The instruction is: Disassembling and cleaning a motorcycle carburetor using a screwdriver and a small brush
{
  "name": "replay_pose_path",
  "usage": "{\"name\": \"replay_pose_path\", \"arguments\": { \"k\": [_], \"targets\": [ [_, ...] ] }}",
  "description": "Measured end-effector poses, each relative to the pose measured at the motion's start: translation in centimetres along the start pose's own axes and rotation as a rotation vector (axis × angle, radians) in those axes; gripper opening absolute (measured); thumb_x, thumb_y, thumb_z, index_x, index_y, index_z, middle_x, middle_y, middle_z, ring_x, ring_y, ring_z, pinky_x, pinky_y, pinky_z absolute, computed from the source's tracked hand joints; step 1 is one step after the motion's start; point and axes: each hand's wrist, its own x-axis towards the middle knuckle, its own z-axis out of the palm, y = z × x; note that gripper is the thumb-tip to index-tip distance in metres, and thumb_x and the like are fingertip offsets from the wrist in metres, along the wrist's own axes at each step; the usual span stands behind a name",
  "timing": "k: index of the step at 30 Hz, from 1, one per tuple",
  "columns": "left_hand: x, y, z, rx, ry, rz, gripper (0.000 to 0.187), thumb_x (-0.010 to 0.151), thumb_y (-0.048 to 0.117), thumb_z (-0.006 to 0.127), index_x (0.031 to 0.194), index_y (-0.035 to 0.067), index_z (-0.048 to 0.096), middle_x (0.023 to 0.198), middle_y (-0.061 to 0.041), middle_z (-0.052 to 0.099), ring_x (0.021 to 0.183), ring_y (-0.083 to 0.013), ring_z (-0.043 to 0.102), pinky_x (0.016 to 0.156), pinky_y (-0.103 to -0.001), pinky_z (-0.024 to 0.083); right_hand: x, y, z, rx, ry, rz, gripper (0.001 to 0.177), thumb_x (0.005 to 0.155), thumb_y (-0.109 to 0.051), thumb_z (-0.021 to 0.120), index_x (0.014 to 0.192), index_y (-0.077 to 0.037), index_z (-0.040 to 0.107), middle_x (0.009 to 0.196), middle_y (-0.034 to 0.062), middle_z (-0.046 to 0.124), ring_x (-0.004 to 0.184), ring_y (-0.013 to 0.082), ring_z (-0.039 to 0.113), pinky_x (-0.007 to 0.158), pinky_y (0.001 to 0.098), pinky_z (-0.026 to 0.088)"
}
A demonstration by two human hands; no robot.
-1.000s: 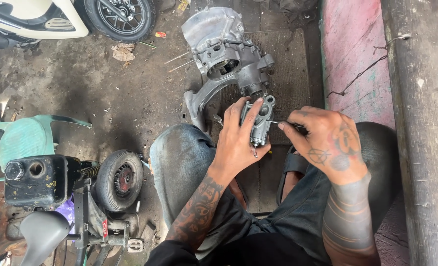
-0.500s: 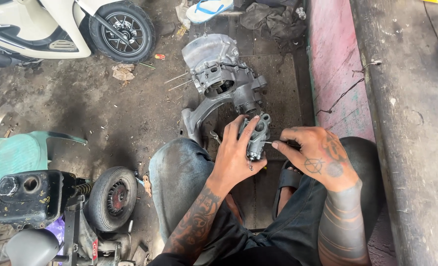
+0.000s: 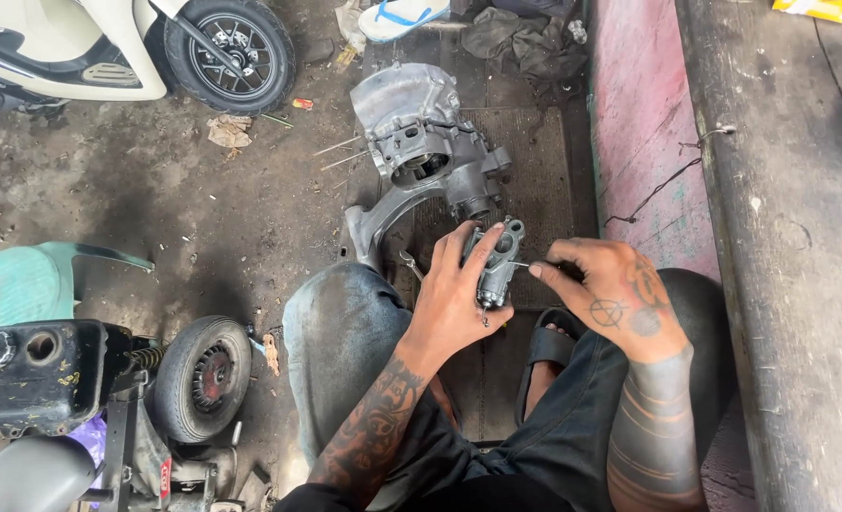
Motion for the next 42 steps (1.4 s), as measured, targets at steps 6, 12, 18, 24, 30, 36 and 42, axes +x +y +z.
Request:
{"name": "replay_pose_path", "arguments": {
  "k": [6,12,18,24,30,36,42],
  "targets": [
    [0.1,-0.6,-0.5,0.019,0.024,-0.042,0.099,0.063,0.019,0.079,0.155,0.016,0.043,0.137,-0.022,0.046,0.124,-0.0469,0.053,0.084,-0.059,0.060,0.2,-0.6,0.8,0.055,-0.034,-0.076,0.027,0.094,-0.021,0.071,0.070,-0.011,0.065,0.053,0.0048,0.061,0.055,0.0241,0.066,0.059,0.0360,0.053],
    [-0.1,-0.6,-0.1,0.048,0.013,-0.030,0.100,0.061,0.022,0.081,0.154,0.017,0.044,0.137,-0.020,0.047,0.125,-0.0450,0.053,0.085,-0.058,0.061,0.0,-0.9,0.9,0.074,-0.041,-0.108,0.031,0.094,-0.022,0.071,0.066,-0.012,0.064,0.050,0.0035,0.058,0.051,0.0209,0.063,0.055,0.0338,0.050],
    [0.0,-0.7,0.3,0.045,0.055,0.013,0.098,0.063,0.021,0.078,0.155,0.017,0.043,0.136,-0.021,0.047,0.123,-0.0460,0.053,0.083,-0.058,0.061,0.2,-0.1,1.3,0.078,0.020,-0.096,0.027,0.094,-0.022,0.072,0.070,-0.011,0.065,0.053,0.0078,0.062,0.053,0.0235,0.066,0.055,0.0363,0.051],
    [0.2,-0.4,-0.8,-0.009,0.165,0.063,0.093,0.067,0.020,0.079,0.154,0.015,0.046,0.138,-0.023,0.047,0.124,-0.0466,0.052,0.084,-0.058,0.061,-0.1,3.3,-0.7,-0.034,0.191,0.002,0.024,0.102,-0.026,0.069,0.081,-0.013,0.070,0.058,0.0070,0.066,0.061,0.0275,0.070,0.057,0.0367,0.050],
    [0.2,-1.0,-0.1,0.064,0.253,0.204,0.082,0.075,0.024,0.072,0.153,0.016,0.049,0.141,-0.020,0.048,0.126,-0.0443,0.052,0.092,-0.053,0.059,-0.5,-0.4,0.4,0.094,0.049,-0.163,0.021,0.093,-0.017,0.072,0.074,-0.010,0.068,0.058,0.0116,0.067,0.062,0.0307,0.073,0.057,0.0404,0.054],
    [0.1,-1.4,0.1,0.024,0.251,0.216,0.085,0.074,0.030,0.071,0.154,0.016,0.047,0.142,-0.021,0.049,0.127,-0.0466,0.052,0.095,-0.056,0.057,-0.6,1.7,-0.4,0.031,0.199,-0.113,0.020,0.098,-0.020,0.071,0.080,-0.012,0.067,0.059,0.0084,0.064,0.063,0.0309,0.069,0.058,0.0406,0.052],
    [0.2,-0.5,0.3,-0.085,0.309,0.209,0.086,0.068,0.017,0.074,0.151,0.013,0.051,0.138,-0.020,0.052,0.123,-0.0448,0.055,0.095,-0.054,0.056,-0.4,0.7,0.0,0.130,0.194,-0.173,0.022,0.097,-0.015,0.071,0.075,-0.011,0.071,0.058,0.0090,0.066,0.056,0.0284,0.067,0.055,0.0367,0.050]
  ]
}}
